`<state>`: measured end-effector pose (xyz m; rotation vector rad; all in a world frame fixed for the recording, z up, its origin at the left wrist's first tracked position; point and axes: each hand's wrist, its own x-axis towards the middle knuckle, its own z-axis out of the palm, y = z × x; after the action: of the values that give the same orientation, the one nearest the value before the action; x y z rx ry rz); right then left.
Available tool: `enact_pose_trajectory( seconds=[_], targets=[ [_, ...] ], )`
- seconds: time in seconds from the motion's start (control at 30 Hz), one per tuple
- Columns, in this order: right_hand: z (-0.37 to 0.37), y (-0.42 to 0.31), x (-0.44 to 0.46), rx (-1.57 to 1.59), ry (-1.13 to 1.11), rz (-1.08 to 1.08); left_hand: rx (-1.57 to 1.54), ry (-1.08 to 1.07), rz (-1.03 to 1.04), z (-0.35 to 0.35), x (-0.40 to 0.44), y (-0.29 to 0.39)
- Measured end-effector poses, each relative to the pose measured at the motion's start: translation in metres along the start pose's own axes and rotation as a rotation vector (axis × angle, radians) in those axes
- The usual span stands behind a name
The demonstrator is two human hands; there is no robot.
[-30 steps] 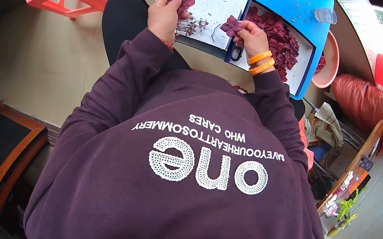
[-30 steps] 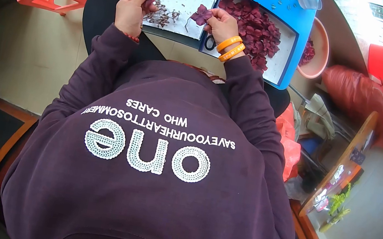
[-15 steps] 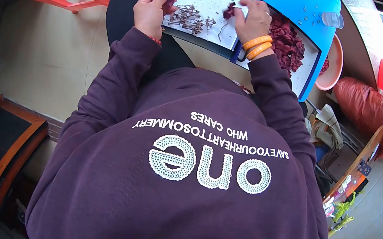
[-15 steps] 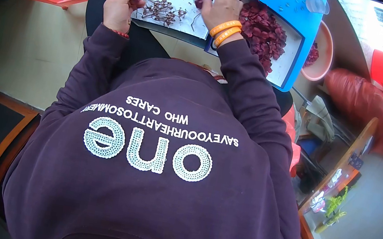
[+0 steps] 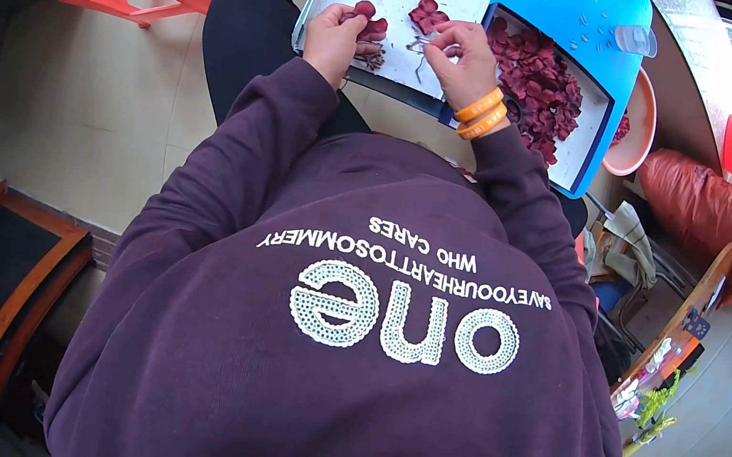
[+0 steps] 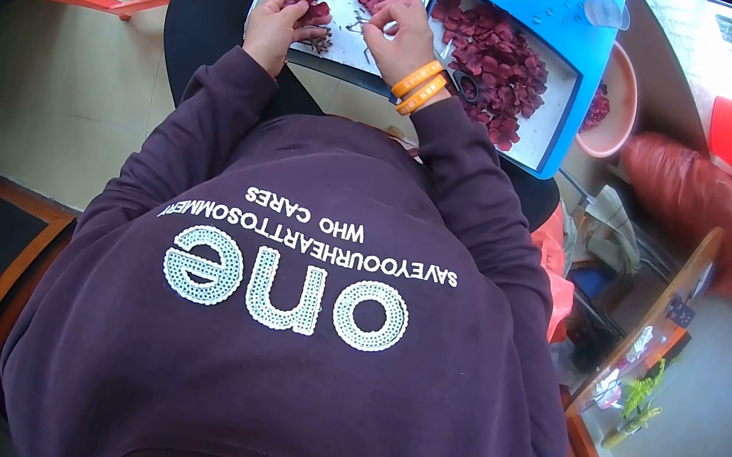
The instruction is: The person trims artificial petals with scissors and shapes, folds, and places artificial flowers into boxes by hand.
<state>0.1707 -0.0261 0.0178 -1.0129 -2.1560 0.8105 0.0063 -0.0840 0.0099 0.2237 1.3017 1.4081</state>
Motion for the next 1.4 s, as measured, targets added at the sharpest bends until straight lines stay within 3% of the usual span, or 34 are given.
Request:
enact_pose_trajectory(
  seconds=[0.1,0.23,0.43,0.73,1.07,1.4],
  targets=[
    [-0.010,-0.010,0.001,0.184,0.121,-0.135,0.013,-0.012,0.023,0.003,-0.004,0.004],
    [-0.015,-0.033,0.001,0.520,0.073,0.132,0.022,-0.114,0.149,0.010,-0.017,0.021],
    [-0.023,-0.053,-0.009,0.474,0.039,0.217,-0.017,-0.163,0.169,0.037,-0.029,0.026],
    [-0.032,-0.062,-0.025,0.360,0.080,0.183,0.277,-0.303,0.247,0.049,-0.036,0.023],
    [-0.022,-0.061,-0.025,0.377,0.177,0.268,0.131,-0.335,0.237,0.050,-0.041,0.008],
    [-0.032,-0.062,-0.025,0.538,0.103,0.384,0.116,-0.285,0.148,0.051,-0.045,0.015]
  ],
)
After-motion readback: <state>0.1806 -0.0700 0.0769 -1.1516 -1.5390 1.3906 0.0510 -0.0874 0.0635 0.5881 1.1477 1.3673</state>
